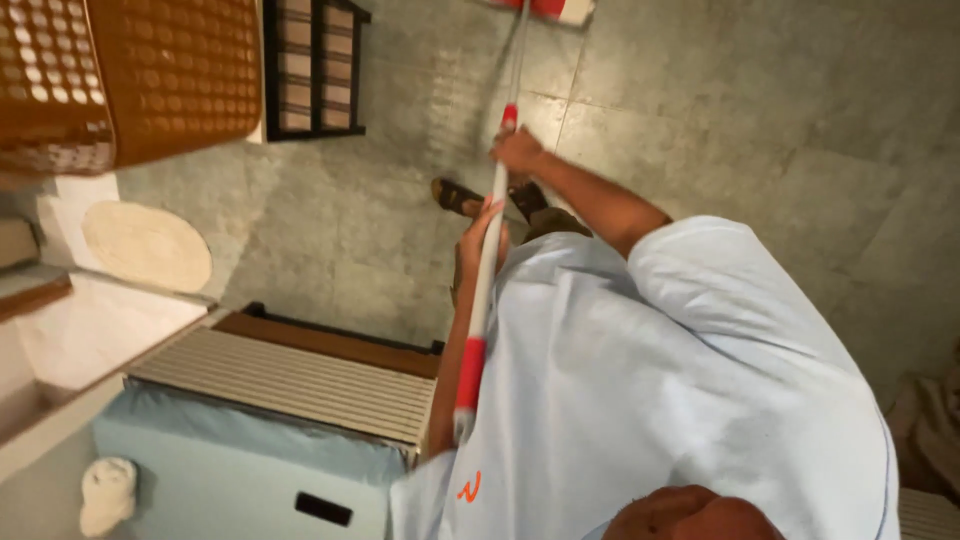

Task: The person mops a tiled floor using a flat mop with a red and white handle. They move the mop back and forth across the floor in a consistent pattern, covering the area near a bed and a small table.

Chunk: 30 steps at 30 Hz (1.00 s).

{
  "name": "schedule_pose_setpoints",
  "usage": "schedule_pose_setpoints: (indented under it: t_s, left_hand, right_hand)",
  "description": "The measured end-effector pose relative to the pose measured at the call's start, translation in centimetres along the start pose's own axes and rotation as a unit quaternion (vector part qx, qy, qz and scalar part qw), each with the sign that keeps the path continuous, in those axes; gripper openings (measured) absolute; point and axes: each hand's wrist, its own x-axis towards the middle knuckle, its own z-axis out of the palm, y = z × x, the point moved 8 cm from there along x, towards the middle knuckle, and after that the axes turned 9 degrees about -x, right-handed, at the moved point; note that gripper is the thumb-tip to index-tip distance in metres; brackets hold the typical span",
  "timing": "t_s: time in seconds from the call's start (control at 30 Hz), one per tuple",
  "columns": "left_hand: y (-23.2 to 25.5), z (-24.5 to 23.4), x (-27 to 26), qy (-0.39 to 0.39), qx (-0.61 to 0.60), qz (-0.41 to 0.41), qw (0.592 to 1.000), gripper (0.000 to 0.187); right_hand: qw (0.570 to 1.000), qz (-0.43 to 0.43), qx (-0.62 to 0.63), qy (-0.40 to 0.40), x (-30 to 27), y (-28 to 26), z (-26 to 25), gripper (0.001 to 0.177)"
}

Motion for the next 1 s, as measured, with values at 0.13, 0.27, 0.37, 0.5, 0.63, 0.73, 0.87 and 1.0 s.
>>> schedule_pose_setpoints:
  t_s: [0.13, 0.27, 0.37, 0.5, 0.63, 0.73, 0.87, 1.0]
  left_hand:
    - [-1.6, 1.4, 1.3, 0.032, 0.076, 0.005, 0.997, 0.046]
    - [3.1, -1.5, -2.8, 0.059, -0.018, 0.049, 0.997, 0.039]
    - [4.4, -2.9, -8.0, 0.053, -0.028, 0.02, 0.998, 0.034]
    - [4.1, -3.0, -12.4, 0.072, -0.034, -0.047, 0.996, 0.037]
    - [3.6, -0.3, -10.2, 0.074, -0.039, -0.031, 0.996, 0.032]
    - [2.3, 1.8, -8.4, 0.101, -0.056, -0.007, 0.993, 0.041]
    - [2.6, 4.5, -6.5, 0.107, -0.063, -0.007, 0.992, 0.041]
    - [2.1, 6.8, -9.8, 0.12, -0.06, -0.031, 0.99, 0.037]
  right_hand:
    - [0.996, -0.011, -0.087, 0.015, 0.5, 2.3, -0.8, 0.017]
    - [0.994, -0.037, -0.091, 0.051, -0.9, -2.7, -0.6, 0.013]
    - [0.988, -0.079, -0.091, 0.1, -5.0, -8.3, 0.8, 0.015]
    - [0.972, -0.095, -0.091, 0.193, -10.8, -12.0, -2.5, 0.022]
    - [0.968, -0.105, -0.112, 0.197, -9.5, -8.2, -1.3, 0.01]
    - [0.979, -0.108, -0.081, 0.153, -7.8, -4.2, 0.2, 0.015]
    - [0.993, -0.065, -0.087, 0.052, -7.6, -0.2, -1.0, 0.012]
    - [0.991, -0.073, -0.112, 0.018, -8.4, 0.4, 4.3, 0.013]
